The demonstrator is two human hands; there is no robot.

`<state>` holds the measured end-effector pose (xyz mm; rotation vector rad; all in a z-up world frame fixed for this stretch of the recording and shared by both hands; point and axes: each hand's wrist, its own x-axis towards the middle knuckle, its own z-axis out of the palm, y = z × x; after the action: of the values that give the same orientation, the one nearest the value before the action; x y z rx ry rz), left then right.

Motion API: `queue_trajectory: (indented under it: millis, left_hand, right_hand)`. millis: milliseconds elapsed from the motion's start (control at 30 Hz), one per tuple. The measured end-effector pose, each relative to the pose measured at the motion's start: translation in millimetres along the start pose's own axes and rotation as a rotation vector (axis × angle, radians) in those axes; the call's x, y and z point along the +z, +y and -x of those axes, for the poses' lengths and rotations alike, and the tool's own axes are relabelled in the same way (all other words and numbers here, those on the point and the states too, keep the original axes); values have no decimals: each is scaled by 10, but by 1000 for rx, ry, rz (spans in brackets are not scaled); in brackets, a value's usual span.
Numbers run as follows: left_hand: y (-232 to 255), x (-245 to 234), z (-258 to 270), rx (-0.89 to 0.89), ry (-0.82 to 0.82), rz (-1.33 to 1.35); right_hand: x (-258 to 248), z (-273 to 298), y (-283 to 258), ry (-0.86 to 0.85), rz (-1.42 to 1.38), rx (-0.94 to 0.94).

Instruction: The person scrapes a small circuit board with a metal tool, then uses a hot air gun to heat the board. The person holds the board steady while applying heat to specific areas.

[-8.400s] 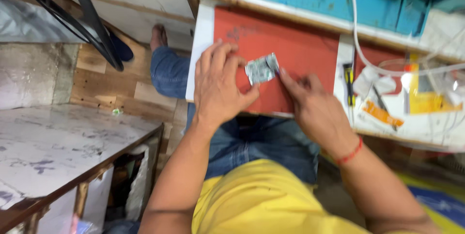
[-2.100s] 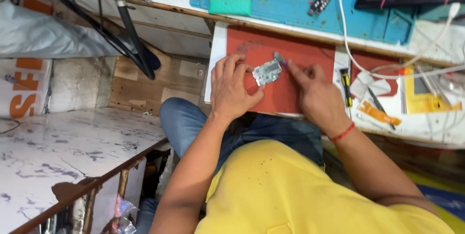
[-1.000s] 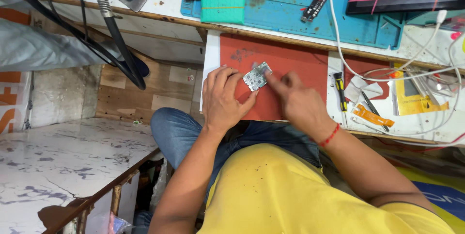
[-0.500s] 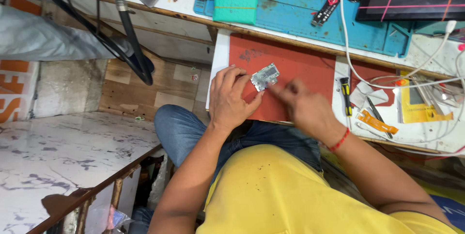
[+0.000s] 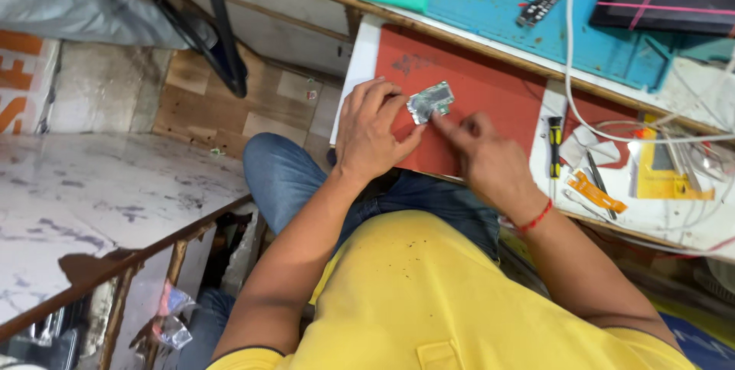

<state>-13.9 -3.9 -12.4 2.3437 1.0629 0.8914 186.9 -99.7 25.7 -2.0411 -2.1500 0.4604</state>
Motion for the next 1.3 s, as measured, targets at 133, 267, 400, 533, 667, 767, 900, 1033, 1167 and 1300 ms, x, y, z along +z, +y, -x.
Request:
queue_trajectory:
  millis: [133,267,400,533,667,767,900,1033,1167,1300]
  left_hand:
    - [-19,28,17,-13,-16,12]
    - [-38,-3,-6,9,10,0]
    - [-9,23,9,-5,0,9]
    - [-39,-10,-5,13,19,9]
    - [23,40,5,-1,22,25]
    - [-39,-14,-52,12,12,21]
    - [-22,36,23,3,6,11]
    - [-19,-2,-22,21,24,6]
    - [-8,27,1,0,-10,8]
    - [-28,5,-7,6,-8,4]
  right_hand:
    - [41,14,41,132,-65,55]
    - [-10,-69,39,72,-80,20]
    - [-78,-87,41,122,-57,131]
    - [-60,-101,31,28,-115,-12]
    - [-90,9,78,41,-20,0]
    - [-82,-75,30,29,-63,-41]
    - [-72,-22,35,112,-31,105]
    - [-33,-57,-11,55,-93,-14]
    - [6,3,60,22,-47,48]
    - [10,-8,23,66,-63,36]
